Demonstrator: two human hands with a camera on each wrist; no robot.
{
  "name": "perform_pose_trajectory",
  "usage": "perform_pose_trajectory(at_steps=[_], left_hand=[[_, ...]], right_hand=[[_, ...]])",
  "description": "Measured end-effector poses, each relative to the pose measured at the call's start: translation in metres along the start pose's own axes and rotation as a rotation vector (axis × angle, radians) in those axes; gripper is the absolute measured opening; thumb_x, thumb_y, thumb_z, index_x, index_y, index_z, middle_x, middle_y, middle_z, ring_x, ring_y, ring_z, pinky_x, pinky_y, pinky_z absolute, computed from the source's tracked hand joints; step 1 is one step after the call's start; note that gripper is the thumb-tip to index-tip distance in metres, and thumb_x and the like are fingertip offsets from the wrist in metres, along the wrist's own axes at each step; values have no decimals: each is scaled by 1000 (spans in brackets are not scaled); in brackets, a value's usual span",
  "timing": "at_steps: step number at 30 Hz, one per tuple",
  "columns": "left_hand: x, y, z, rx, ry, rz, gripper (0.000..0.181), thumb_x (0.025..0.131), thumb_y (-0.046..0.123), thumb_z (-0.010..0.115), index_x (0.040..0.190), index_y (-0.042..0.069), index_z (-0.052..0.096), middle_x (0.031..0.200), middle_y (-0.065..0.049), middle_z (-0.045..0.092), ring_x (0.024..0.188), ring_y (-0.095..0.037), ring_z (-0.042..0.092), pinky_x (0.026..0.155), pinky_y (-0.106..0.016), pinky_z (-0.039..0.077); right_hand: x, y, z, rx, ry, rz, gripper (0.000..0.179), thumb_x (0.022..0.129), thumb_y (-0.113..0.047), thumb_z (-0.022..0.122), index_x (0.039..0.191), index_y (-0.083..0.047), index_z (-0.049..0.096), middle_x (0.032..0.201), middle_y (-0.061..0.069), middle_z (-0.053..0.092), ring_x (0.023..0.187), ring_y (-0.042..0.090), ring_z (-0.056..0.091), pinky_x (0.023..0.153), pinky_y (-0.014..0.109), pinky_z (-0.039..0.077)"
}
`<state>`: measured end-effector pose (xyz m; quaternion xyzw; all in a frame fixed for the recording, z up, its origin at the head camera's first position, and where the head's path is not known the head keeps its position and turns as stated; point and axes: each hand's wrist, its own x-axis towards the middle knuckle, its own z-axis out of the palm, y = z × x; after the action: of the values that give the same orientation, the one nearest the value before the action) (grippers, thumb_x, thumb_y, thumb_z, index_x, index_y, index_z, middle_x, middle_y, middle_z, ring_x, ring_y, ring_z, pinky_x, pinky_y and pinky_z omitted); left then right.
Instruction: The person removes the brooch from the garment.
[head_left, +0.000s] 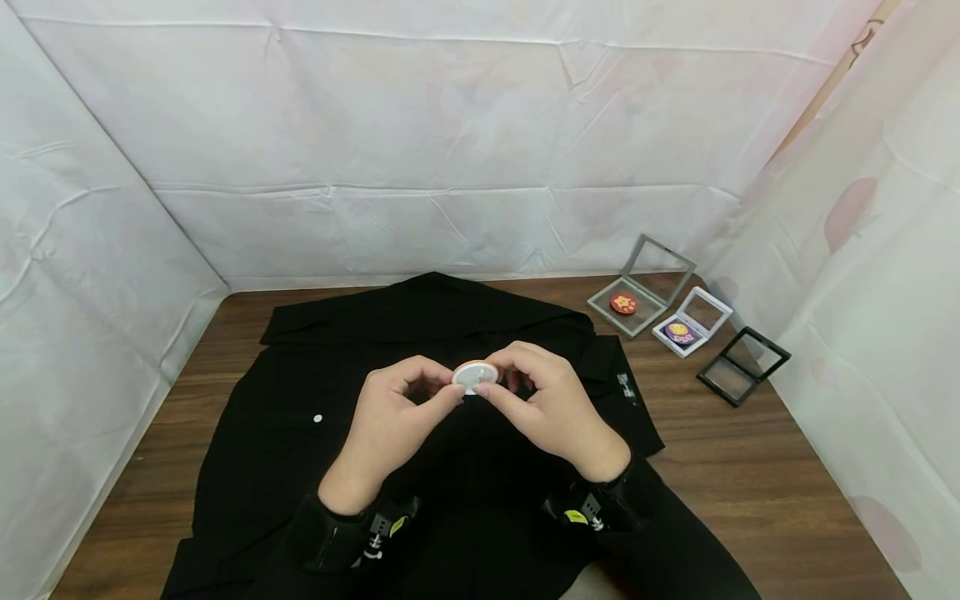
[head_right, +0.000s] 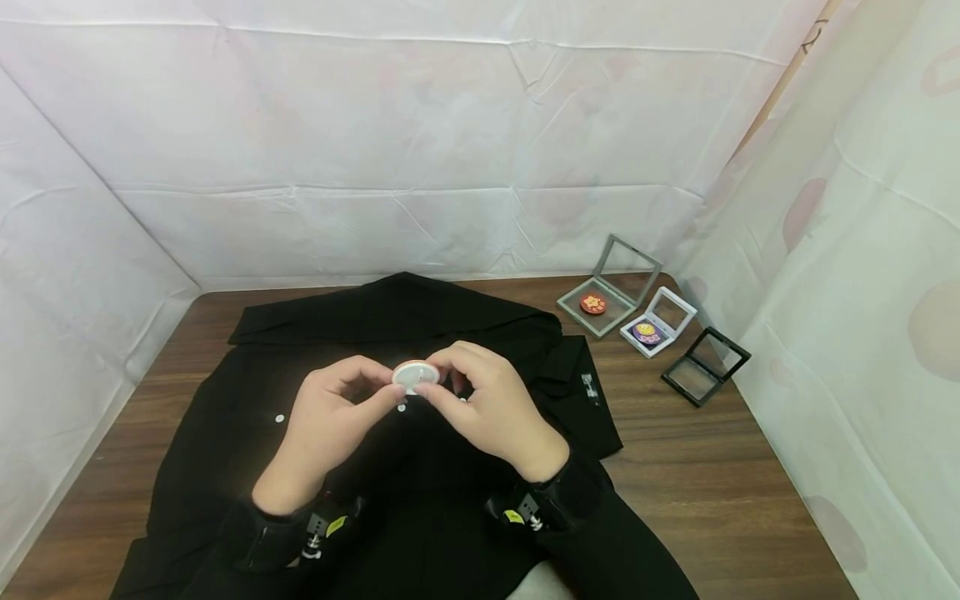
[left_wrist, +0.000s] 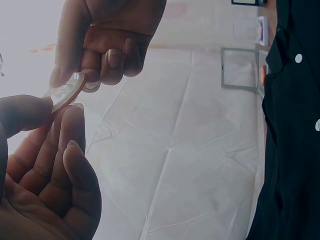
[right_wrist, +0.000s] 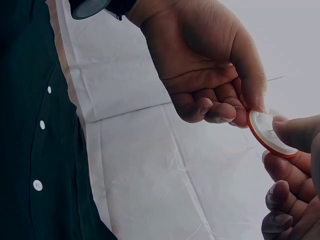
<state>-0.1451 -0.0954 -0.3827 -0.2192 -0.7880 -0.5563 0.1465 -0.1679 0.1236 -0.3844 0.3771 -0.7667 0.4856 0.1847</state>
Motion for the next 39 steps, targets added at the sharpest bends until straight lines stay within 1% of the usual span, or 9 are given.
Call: perform_pose_trajectory(at_steps=[4,7,10,14,17,26,34,39], left_hand=[[0,1,1,-16,0,13,8,91,10,80,88,17,76,89,8,75,74,-13,70,63,-35,57],[-1,1,1,-25,0,26,8,91,9,80,89,16,76,89,8,75,73,-14,69,63,-33,57],[-1,1,1,-21,4,38,9,91,8,80,89,16,76,88,8,75,72,-13,69,64,-30,57],[-1,2,2,-12,5,55,9,91,8,80,89,16,77,88,8,75,71,-13,68,63,-29,57],[-1,2,2,-8,2,68,9,92,7,79,90,16,77,89,8,75,71,-12,68,63,-29,57],[-2,2,3,14,5,112,12,90,4,79,90,15,77,87,8,74,72,-11,67,63,-27,57],[-1,2,4,19,0,111,11,91,4,79,90,15,77,88,8,74,71,-11,67,62,-31,58],[-1,1,5,17,5,91,10,91,6,79,90,15,77,88,8,74,71,-11,68,63,-28,57]], right_hand=[[0,-1,0,16,6,4,15,92,-9,79,104,-14,73,92,-7,65,73,8,52,58,34,48],[0,0,1,29,11,10,14,92,-8,79,103,-14,73,91,-7,64,72,8,52,58,37,48],[0,-1,2,39,12,16,13,92,-7,78,102,-13,73,91,-7,64,72,9,52,58,35,48],[0,-2,2,41,10,33,12,92,-7,79,100,-14,72,88,-8,62,71,9,51,59,29,46],[-1,-3,2,46,11,50,11,92,-8,79,97,-15,72,86,-8,60,69,9,50,59,26,44],[0,-5,1,98,17,89,11,93,-6,77,94,-16,72,82,-8,58,66,10,48,56,27,41],[-1,-6,2,105,38,88,10,94,-3,75,94,-13,73,80,-4,58,64,13,48,55,28,41],[-1,-6,3,102,34,105,7,96,-6,74,95,-13,73,82,-4,57,64,13,48,55,27,40]])
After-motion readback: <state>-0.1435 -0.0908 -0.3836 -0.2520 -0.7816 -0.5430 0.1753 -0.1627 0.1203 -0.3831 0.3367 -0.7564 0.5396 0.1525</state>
